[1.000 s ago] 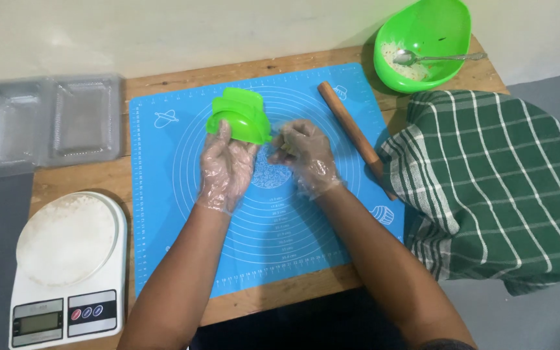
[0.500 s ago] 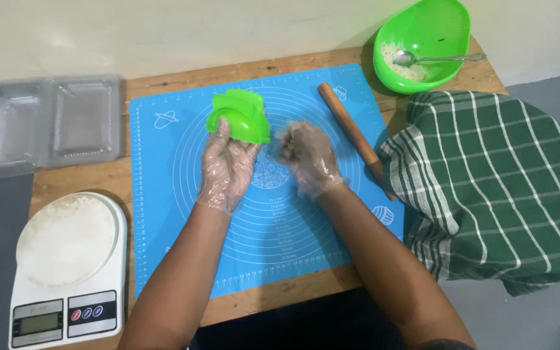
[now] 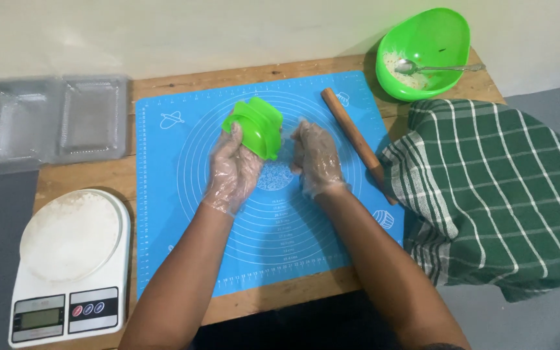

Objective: Rolling out dough and filling a pastry mold with a spoon

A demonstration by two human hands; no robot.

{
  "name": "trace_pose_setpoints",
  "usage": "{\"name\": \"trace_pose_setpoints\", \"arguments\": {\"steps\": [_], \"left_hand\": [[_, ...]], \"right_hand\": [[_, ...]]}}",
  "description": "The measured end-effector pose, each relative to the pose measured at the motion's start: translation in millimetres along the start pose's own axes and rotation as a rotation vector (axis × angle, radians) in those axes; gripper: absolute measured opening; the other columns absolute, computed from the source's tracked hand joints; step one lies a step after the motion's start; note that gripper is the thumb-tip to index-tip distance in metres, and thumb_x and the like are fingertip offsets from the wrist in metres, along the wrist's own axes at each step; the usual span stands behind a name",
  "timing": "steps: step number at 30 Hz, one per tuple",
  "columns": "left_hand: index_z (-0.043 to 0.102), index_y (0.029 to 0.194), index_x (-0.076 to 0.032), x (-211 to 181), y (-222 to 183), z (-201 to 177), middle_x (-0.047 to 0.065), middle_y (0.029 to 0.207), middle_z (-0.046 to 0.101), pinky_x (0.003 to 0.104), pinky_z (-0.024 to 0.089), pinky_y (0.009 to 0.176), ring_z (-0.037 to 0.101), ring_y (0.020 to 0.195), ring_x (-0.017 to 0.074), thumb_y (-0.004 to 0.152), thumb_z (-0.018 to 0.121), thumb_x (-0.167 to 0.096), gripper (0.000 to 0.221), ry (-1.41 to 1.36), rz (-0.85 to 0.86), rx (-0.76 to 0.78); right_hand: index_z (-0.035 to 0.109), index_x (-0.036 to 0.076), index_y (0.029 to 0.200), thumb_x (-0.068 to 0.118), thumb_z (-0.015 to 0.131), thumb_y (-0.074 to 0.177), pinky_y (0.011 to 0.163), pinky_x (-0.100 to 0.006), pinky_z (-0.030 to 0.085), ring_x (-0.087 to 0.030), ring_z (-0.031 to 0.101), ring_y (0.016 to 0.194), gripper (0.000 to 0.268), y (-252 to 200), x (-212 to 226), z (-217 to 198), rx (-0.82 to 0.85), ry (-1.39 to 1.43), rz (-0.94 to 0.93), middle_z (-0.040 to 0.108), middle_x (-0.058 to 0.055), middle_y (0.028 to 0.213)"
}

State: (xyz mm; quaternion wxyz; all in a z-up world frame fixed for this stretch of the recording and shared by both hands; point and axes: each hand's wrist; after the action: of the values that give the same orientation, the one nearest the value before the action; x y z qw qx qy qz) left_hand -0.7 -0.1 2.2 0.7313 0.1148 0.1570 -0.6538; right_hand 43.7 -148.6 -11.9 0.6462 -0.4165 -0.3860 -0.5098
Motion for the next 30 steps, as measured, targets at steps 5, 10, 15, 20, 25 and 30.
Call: {"name": "trace_pose_setpoints", "arguments": {"steps": [5,10,15,20,25,30], "left_hand": [[0.029,0.159,-0.013,-3.2,-7.8,0.4,0.018,0.12,0.065,0.051,0.062,0.1,0.069,0.108,0.0313,0.1,0.057,-0.036,0.069,0.26,-0.03,0.026],[0.032,0.16,-0.019,-2.6,-29.8,39.5,0.025,0.165,0.027,0.08,0.017,0.114,0.021,0.15,0.0542,0.1,0.045,-0.06,0.073,0.906,0.101,0.064],[0.03,0.16,-0.018,-3.9,-33.9,53.3,0.025,0.168,0.019,0.077,0.015,0.117,0.013,0.152,0.0522,0.092,0.056,-0.067,0.088,0.87,0.145,0.005],[0.034,0.158,-0.011,-9.2,-42.2,57.6,0.027,0.165,0.025,0.07,0.01,0.121,0.018,0.152,0.05,0.099,0.049,-0.061,0.079,1.008,0.171,0.086],[0.036,0.157,-0.013,-4.2,-33.6,41.2,0.027,0.164,0.027,0.069,0.009,0.122,0.02,0.151,0.0493,0.101,0.048,-0.057,0.073,0.965,0.16,0.082],[0.045,0.154,-0.023,0.9,-18.2,21.7,0.017,0.137,0.052,0.062,0.031,0.12,0.056,0.127,0.0323,0.099,0.061,-0.048,0.062,0.832,0.125,0.018]], "right_hand": [[0.059,0.002,0.101,0.046,0.05,0.104,0.033,-0.025,0.04,-0.01,0.042,0.039,0.045,-18.7,9.5,9.7,0.109,-0.124,-0.085,0.041,-0.001,0.058],[0.06,0.008,0.096,0.043,0.046,0.108,0.034,-0.027,0.044,-0.015,0.053,0.038,0.039,16.1,-26.8,-9.2,0.259,-0.451,-0.172,0.052,-0.006,0.052],[0.06,0.007,0.105,0.049,0.052,0.101,0.038,-0.028,0.046,-0.016,0.051,0.042,0.043,7.4,-25.0,-3.6,0.32,-0.298,-0.104,0.049,-0.009,0.056],[0.061,0.008,0.108,0.045,0.053,0.103,0.039,-0.026,0.044,-0.014,0.049,0.044,0.039,-5.8,-12.3,7.3,0.327,-0.324,-0.094,0.049,-0.006,0.06],[0.062,0.009,0.112,0.041,0.053,0.104,0.04,-0.024,0.041,-0.011,0.046,0.047,0.034,-22.8,7.8,16.0,0.337,-0.36,-0.076,0.05,-0.003,0.065],[0.063,0.007,0.107,0.042,0.058,0.102,0.039,-0.023,0.043,-0.012,0.049,0.044,0.036,-30.3,16.6,18.3,0.3,-0.324,-0.038,0.052,-0.004,0.059]]}}
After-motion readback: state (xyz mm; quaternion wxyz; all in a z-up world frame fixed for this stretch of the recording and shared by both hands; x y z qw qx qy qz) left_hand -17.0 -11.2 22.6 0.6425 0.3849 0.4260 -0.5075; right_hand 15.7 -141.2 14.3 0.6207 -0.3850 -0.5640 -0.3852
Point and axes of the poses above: each hand's wrist, its own y-axis towards the middle knuckle, its own z-axis out of the palm, x = y × z
